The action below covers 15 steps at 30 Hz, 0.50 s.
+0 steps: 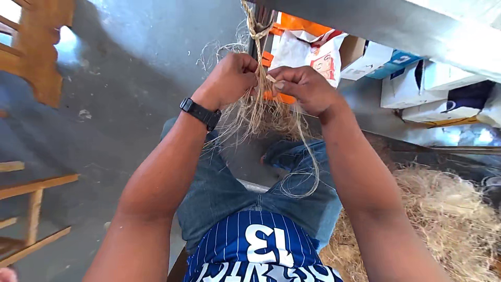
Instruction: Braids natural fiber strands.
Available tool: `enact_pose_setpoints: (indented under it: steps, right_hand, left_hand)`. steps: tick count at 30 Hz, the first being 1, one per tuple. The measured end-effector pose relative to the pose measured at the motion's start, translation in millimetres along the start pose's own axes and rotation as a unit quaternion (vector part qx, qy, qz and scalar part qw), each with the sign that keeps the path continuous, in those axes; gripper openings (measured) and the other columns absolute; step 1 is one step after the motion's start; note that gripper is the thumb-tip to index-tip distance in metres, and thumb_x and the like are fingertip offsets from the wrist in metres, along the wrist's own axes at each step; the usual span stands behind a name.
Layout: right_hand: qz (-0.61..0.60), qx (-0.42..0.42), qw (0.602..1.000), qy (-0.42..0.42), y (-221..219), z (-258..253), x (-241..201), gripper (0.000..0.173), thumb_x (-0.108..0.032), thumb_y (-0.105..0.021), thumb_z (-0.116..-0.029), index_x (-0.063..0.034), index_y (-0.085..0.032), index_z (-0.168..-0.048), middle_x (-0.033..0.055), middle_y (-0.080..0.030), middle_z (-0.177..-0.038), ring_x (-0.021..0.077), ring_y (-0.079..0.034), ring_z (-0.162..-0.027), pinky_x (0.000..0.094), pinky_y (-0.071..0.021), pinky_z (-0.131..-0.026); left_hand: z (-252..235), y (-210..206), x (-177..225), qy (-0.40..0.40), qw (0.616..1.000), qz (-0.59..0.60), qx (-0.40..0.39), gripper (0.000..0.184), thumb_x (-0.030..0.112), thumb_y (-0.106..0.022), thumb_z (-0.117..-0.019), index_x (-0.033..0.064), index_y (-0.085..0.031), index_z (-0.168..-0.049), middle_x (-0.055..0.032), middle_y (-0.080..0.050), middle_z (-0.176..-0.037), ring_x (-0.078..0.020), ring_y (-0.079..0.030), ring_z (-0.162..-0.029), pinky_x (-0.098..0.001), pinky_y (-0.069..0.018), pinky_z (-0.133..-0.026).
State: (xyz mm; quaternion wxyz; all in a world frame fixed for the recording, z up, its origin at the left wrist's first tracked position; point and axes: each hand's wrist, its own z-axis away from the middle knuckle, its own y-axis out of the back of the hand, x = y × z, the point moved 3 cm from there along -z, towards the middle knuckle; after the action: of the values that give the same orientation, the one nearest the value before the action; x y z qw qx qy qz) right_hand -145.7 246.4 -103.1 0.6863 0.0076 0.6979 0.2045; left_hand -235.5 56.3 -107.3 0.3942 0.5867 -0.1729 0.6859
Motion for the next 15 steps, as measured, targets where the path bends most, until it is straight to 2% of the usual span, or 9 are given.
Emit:
enact_pose_setpoints:
  steps: [1, 2, 4, 8, 9, 10, 14, 15]
  right_hand:
    - [-0.014, -0.004, 1.000, -0.006, -2, -3, 1, 0.023, -0.017, -0.053, -0.1038, -0.0067, -0.073, -0.098, 0.0031, -0.070, -0.120, 0.0066, -0.064, -0.106, 0.0265, -0.0535, -0.090]
    - [-0.025, -0.009, 1.000, -0.008, -3, -5, 2, 0.023, -0.015, -0.052, -0.1046, -0.0067, -0.072, -0.099, 0.0011, -0.071, -0.108, 0.0049, -0.064, -0.096, 0.0254, -0.0539, -0.084]
    - [-0.041, -0.016, 0.999, -0.011, -4, -5, 3, 0.024, -0.014, -0.050, -0.1060, -0.0063, -0.071, -0.100, -0.0015, -0.070, -0.095, 0.0046, -0.064, -0.087, 0.0255, -0.0539, -0.082]
    - [-0.086, -0.004, 0.996, -0.020, 1, -3, 6, 0.024, -0.012, -0.048, -0.1063, -0.0017, -0.069, -0.102, 0.0033, -0.072, -0.094, 0.0145, -0.069, -0.095, 0.0373, -0.0577, -0.094]
    - [-0.100, 0.000, 0.995, -0.023, 3, -3, 5, 0.024, -0.012, -0.048, -0.1062, -0.0013, -0.069, -0.102, 0.0043, -0.072, -0.095, 0.0162, -0.070, -0.095, 0.0388, -0.0582, -0.095]
    - [-0.112, 0.005, 0.993, -0.027, 4, -2, 4, 0.024, -0.012, -0.047, -0.1063, -0.0016, -0.068, -0.101, 0.0045, -0.072, -0.094, 0.0165, -0.071, -0.094, 0.0385, -0.0592, -0.093]
    - [-0.153, 0.012, 0.988, -0.033, 8, 2, -1, 0.023, -0.013, -0.046, -0.1070, -0.0049, -0.065, -0.096, 0.0029, -0.069, -0.089, 0.0129, -0.067, -0.076, 0.0326, -0.0608, -0.074]
    - [-0.160, 0.012, 0.987, -0.034, 9, 2, -2, 0.023, -0.013, -0.045, -0.1069, -0.0055, -0.064, -0.096, 0.0023, -0.068, -0.088, 0.0124, -0.066, -0.074, 0.0326, -0.0608, -0.073]
  left_hand:
    - [1, 0, 1, 0.001, 1.000, -0.002, 0.002, 0.018, 0.007, -0.060, -0.0981, 0.0019, -0.064, -0.115, -0.0070, -0.069, -0.095, -0.0135, -0.069, -0.076, -0.0296, -0.0607, -0.070]
    - [3, 1, 3, 0.002, 1.000, -0.002, 0.002, 0.017, 0.007, -0.059, -0.0988, 0.0029, -0.064, -0.114, -0.0051, -0.069, -0.093, -0.0111, -0.067, -0.073, -0.0264, -0.0587, -0.066]
    - [4, 1, 5, 0.002, 1.000, 0.006, -0.001, 0.015, 0.008, -0.056, -0.1007, 0.0051, -0.064, -0.113, -0.0015, -0.069, -0.090, -0.0072, -0.060, -0.065, -0.0215, -0.0511, -0.059]
    - [2, 1, 6, 0.011, 0.999, 0.046, -0.004, 0.019, 0.018, -0.052, -0.1065, 0.0074, -0.065, -0.115, 0.0022, -0.067, -0.084, -0.0052, -0.053, -0.059, -0.0199, -0.0446, -0.054]
    - [1, 1, 6, 0.009, 0.998, 0.056, -0.005, 0.019, 0.022, -0.052, -0.1077, 0.0085, -0.065, -0.111, 0.0036, -0.065, -0.081, -0.0042, -0.051, -0.056, -0.0188, -0.0420, -0.051]
    - [0, 1, 6, 0.005, 0.998, 0.066, -0.008, 0.019, 0.024, -0.052, -0.1079, 0.0095, -0.065, -0.107, 0.0045, -0.064, -0.079, -0.0035, -0.049, -0.055, -0.0184, -0.0401, -0.050]
    - [0, -1, 5, -0.018, 0.996, 0.081, -0.020, 0.012, 0.021, -0.061, -0.1037, 0.0103, -0.064, -0.098, 0.0044, -0.066, -0.079, -0.0025, -0.049, -0.056, -0.0181, -0.0385, -0.049]
    - [0, -2, 5, -0.021, 0.996, 0.082, -0.019, 0.012, 0.020, -0.062, -0.1031, 0.0106, -0.063, -0.096, 0.0046, -0.066, -0.079, -0.0022, -0.049, -0.055, -0.0179, -0.0378, -0.049]
